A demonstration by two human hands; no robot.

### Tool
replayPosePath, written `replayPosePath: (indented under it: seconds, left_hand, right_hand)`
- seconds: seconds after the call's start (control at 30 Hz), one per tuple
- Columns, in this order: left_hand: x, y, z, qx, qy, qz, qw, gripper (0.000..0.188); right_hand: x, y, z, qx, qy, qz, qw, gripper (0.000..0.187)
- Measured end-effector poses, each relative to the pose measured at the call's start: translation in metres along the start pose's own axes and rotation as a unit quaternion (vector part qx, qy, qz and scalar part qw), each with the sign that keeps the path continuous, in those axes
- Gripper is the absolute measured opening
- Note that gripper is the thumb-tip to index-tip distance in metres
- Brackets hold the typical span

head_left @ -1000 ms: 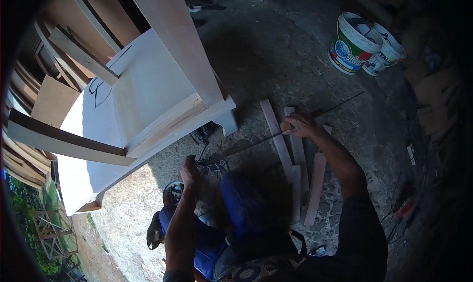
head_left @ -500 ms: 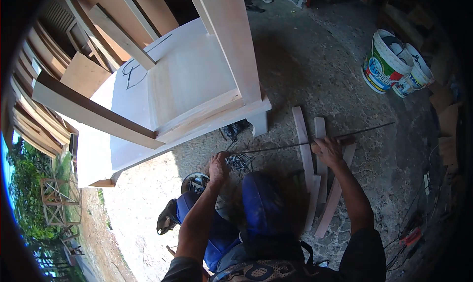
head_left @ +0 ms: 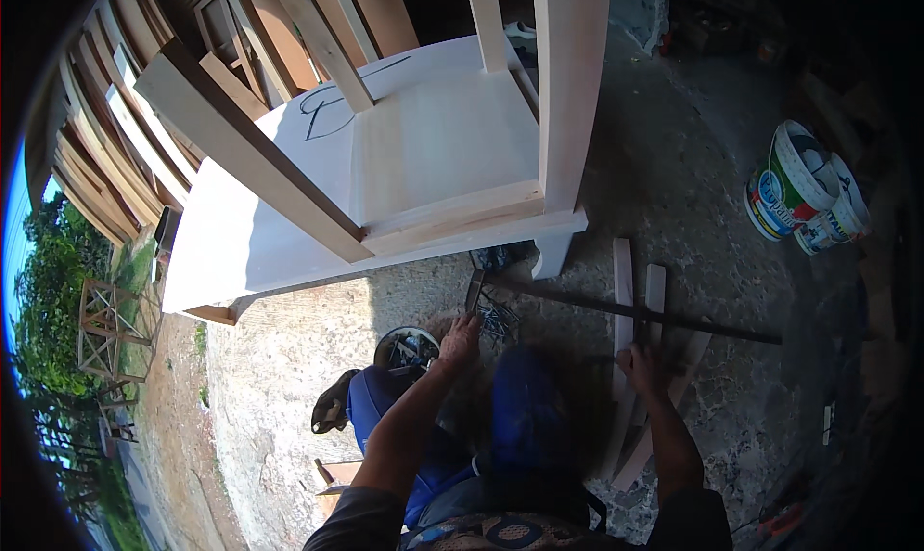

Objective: The person cuts wooden planks using a circular saw, measures and marks them with a square and pencil, and then assembles the pieces into a chair frame using a hammer and nails. The person works on the ground in an outdoor workshop area.

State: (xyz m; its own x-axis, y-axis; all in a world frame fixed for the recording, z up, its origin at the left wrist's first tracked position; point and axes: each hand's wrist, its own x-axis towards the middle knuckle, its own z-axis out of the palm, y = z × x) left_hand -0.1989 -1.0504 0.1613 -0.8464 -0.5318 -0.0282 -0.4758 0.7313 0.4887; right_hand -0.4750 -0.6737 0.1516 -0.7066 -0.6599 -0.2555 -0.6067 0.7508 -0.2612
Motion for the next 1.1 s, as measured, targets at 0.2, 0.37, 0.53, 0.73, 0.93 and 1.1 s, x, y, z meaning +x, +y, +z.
replayPosePath:
  seconds: [0.2, 0.37, 0.53, 0.73, 0.93, 1.1]
  left_hand:
    - [-0.024, 0.026, -0.039, -0.049, 0.053, 0.046, 0.996, 0.039]
    - [-0.072, -0.006, -0.067, -0.002, 0.101, 0.036, 0.994, 0.029]
    - [-0.089, -0.012, -0.064, 0.058, 0.093, 0.049, 0.993, 0.029]
    - [-0.092, 0.034, -0.086, -0.168, 0.121, -0.129, 0.970, 0.031]
    - [-0.097, 0.062, -0.133, -0.199, 0.139, -0.078, 0.967, 0.034]
    - [-0.081, 0.097, -0.154, -0.380, 0.175, -0.042, 0.907, 0.032]
  right_hand:
    - [-0.033, 0.007, -0.004, 0.099, 0.162, -0.022, 0.982, 0.049]
    - [-0.094, 0.001, 0.013, 0.220, 0.037, 0.190, 0.956, 0.037]
    - [-0.141, -0.034, 0.052, 0.120, 0.107, 0.255, 0.954, 0.060]
    - [-0.158, -0.026, 0.043, 0.152, 0.043, 0.233, 0.960, 0.069]
    - [-0.138, -0.071, -0.080, 0.439, 0.128, 0.061, 0.887, 0.054]
    - [-0.082, -0.137, -0.188, 0.793, 0.085, -0.149, 0.585, 0.055]
